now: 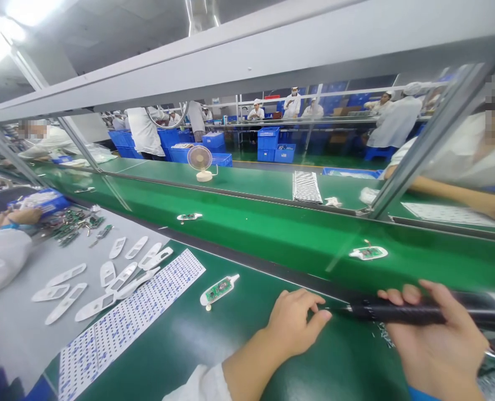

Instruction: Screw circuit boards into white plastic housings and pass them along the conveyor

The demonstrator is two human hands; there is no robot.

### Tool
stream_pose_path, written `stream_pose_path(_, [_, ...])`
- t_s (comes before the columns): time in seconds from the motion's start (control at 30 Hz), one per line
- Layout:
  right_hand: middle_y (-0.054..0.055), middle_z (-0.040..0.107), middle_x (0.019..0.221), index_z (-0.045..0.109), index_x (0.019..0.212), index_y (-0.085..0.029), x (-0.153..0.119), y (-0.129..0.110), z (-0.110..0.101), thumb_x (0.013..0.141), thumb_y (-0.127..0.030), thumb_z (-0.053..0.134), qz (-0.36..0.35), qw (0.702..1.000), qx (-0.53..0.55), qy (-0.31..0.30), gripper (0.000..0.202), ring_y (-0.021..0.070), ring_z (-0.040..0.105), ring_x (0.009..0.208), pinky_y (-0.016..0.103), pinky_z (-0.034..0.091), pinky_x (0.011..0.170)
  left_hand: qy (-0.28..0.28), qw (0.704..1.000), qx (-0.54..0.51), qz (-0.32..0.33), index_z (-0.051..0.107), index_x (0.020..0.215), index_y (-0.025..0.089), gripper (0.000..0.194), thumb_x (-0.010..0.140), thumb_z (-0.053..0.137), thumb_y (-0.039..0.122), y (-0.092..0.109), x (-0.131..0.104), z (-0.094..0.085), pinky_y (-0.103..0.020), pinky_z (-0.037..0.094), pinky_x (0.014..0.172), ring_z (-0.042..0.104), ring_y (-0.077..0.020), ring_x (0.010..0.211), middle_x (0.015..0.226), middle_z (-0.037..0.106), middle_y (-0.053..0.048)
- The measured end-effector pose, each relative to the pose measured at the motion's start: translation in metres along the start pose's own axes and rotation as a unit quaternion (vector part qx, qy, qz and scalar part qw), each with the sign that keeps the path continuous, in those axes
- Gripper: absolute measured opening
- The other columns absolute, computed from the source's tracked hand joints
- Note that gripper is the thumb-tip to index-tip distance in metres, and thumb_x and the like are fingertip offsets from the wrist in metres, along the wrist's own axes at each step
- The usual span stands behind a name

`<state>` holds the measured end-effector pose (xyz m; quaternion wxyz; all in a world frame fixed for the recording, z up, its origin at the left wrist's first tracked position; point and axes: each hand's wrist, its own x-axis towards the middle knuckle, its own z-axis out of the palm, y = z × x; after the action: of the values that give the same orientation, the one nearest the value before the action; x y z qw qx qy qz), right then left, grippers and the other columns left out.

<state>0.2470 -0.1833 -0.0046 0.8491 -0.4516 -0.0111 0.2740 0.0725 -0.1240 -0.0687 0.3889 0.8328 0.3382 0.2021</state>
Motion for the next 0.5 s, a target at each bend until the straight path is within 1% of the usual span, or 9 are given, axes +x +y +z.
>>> stream_pose_path(0.17, [0.000, 0.039, 0.060, 0.058, 0.067, -0.023, -0.002, 0.000, 0.003, 0.064, -0.027, 0.068, 0.021, 1.000, 0.017, 0.005, 0.011, 0.0144, 0.040, 0.053, 0.035, 0.044, 0.046, 0.006, 1.000, 0.005, 0.011, 0.069, 0.113, 0.023, 0.025, 0.094, 0.058, 0.033, 0.000, 0.000, 0.001, -0.038, 0.046, 0.086, 0.066, -0.0198, 0.086, 0.097, 0.073, -0.001])
stream_pose_path(0.27, [-0.002, 0.039, 0.058, 0.056, 0.068, -0.023, -0.003, 0.001, 0.005, 0.063, -0.028, 0.067, 0.031, 0.999, 0.017, 0.010, 0.013, 0.0145, 0.039, 0.052, 0.034, 0.043, 0.048, 0.023, 0.999, -0.013, 0.020, 0.069, 0.111, 0.023, 0.023, 0.093, 0.058, 0.031, -0.001, -0.002, 0.004, -0.037, 0.047, 0.085, 0.065, -0.0185, 0.082, 0.094, 0.072, -0.001])
stream_pose_path(0.33, [-0.003, 0.040, 0.057, 0.055, 0.070, -0.023, -0.002, 0.002, 0.004, 0.064, -0.028, 0.065, 0.031, 0.999, 0.017, 0.010, 0.014, 0.0145, 0.039, 0.052, 0.032, 0.043, 0.049, 0.040, 0.998, -0.037, 0.034, 0.069, 0.110, 0.022, 0.022, 0.093, 0.057, 0.030, -0.002, -0.001, 0.001, -0.034, 0.049, 0.083, 0.065, -0.0172, 0.082, 0.094, 0.072, -0.002])
stream_pose_path(0.4, [-0.004, 0.041, 0.057, 0.055, 0.072, -0.022, -0.001, 0.003, 0.003, 0.064, -0.028, 0.065, 0.034, 0.999, 0.022, 0.007, 0.014, 0.0142, 0.040, 0.053, 0.032, 0.044, 0.052, 0.067, 0.995, -0.048, 0.049, 0.070, 0.107, 0.021, 0.021, 0.094, 0.056, 0.030, -0.007, 0.004, -0.012, -0.031, 0.050, 0.082, 0.065, -0.0168, 0.085, 0.095, 0.071, -0.003])
stream_pose_path(0.43, [-0.004, 0.042, 0.057, 0.055, 0.073, -0.022, 0.000, 0.003, 0.003, 0.064, -0.027, 0.066, 0.037, 0.999, 0.024, 0.005, 0.015, 0.0140, 0.041, 0.053, 0.032, 0.045, 0.053, 0.085, 0.994, -0.040, 0.055, 0.071, 0.105, 0.021, 0.021, 0.094, 0.056, 0.030, -0.012, 0.010, -0.023, -0.030, 0.051, 0.082, 0.065, -0.0172, 0.088, 0.096, 0.071, -0.004])
stream_pose_path(0.47, [-0.004, 0.042, 0.057, 0.055, 0.073, -0.022, 0.001, 0.003, 0.002, 0.064, -0.027, 0.066, 0.039, 0.999, 0.026, 0.004, 0.016, 0.0138, 0.041, 0.053, 0.032, 0.045, 0.054, 0.104, 0.993, -0.017, 0.057, 0.071, 0.103, 0.021, 0.021, 0.095, 0.055, 0.030, -0.018, 0.017, -0.038, -0.030, 0.051, 0.084, 0.065, -0.0178, 0.091, 0.097, 0.071, -0.004])
stream_pose_path(0.5, [-0.004, 0.043, 0.057, 0.055, 0.074, -0.021, 0.001, 0.003, 0.002, 0.063, -0.027, 0.067, 0.039, 0.999, 0.027, 0.003, 0.017, 0.0137, 0.042, 0.053, 0.032, 0.045, 0.055, 0.123, 0.991, 0.021, 0.049, 0.072, 0.102, 0.021, 0.021, 0.096, 0.054, 0.030, -0.026, 0.025, -0.057, -0.031, 0.051, 0.086, 0.065, -0.0183, 0.094, 0.098, 0.072, -0.004])
